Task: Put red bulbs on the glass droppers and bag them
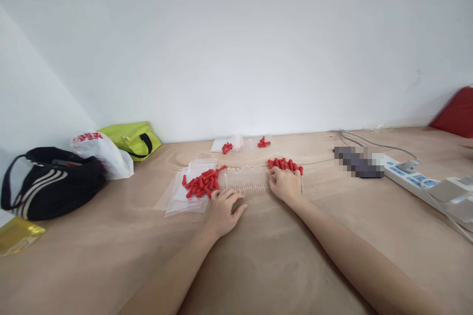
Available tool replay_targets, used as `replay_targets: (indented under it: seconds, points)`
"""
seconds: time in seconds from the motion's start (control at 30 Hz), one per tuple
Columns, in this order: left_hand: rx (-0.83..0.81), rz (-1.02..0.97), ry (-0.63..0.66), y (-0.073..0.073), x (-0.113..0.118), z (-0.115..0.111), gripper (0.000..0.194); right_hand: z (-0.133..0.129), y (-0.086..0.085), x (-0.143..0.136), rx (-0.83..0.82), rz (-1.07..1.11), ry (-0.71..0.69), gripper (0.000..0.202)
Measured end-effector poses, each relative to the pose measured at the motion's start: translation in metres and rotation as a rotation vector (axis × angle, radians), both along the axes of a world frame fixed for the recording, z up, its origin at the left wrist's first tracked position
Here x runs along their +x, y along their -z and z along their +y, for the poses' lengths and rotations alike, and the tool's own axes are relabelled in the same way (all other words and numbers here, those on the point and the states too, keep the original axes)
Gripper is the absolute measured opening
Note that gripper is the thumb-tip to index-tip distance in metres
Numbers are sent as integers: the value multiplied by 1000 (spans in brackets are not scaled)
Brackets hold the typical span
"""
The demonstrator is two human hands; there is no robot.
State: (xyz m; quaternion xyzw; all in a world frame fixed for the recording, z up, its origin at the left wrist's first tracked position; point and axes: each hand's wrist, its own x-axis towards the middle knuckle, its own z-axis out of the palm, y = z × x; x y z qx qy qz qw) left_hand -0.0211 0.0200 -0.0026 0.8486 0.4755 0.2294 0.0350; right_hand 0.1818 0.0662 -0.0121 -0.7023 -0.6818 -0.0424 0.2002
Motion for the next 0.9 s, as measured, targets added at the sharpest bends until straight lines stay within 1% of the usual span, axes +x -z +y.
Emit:
replay_targets:
  seconds: [0.2,0.27,0.33,0.4,0.5,0.57,0.63,0.73,0.83,0.9]
  points:
    - [5,1,17,-3,1,-1,9,3,0,-2,-17,19,-14,24]
    - [11,-1,20,-1,1,-1,9,4,-2,-5,-29,15,-9,25]
    - [51,-10,4,1,1,0,8,5,-5,-8,-47,16,8,26]
    - [142,-36,-81,3,-1,2,8,7,-8,-12,-80,24,41,28]
    - [303,-67,-327,4,-8,9,7,9,-12,-18,-159,23,96,29]
    - [350,-52,-481,2,-16,14,7,12,-14,-20,-211,11,116,29]
    - [344,-12,-586,0,-24,20,10,14,-15,-22,-237,4,121,29]
    - [300,44,-636,-2,-32,24,16,16,-16,-23,-242,3,116,28]
    - [288,61,-625,-2,-34,24,25,16,-15,-25,-236,1,109,28]
    - [291,64,-605,-1,-33,23,26,14,-15,-25,-231,-1,102,28]
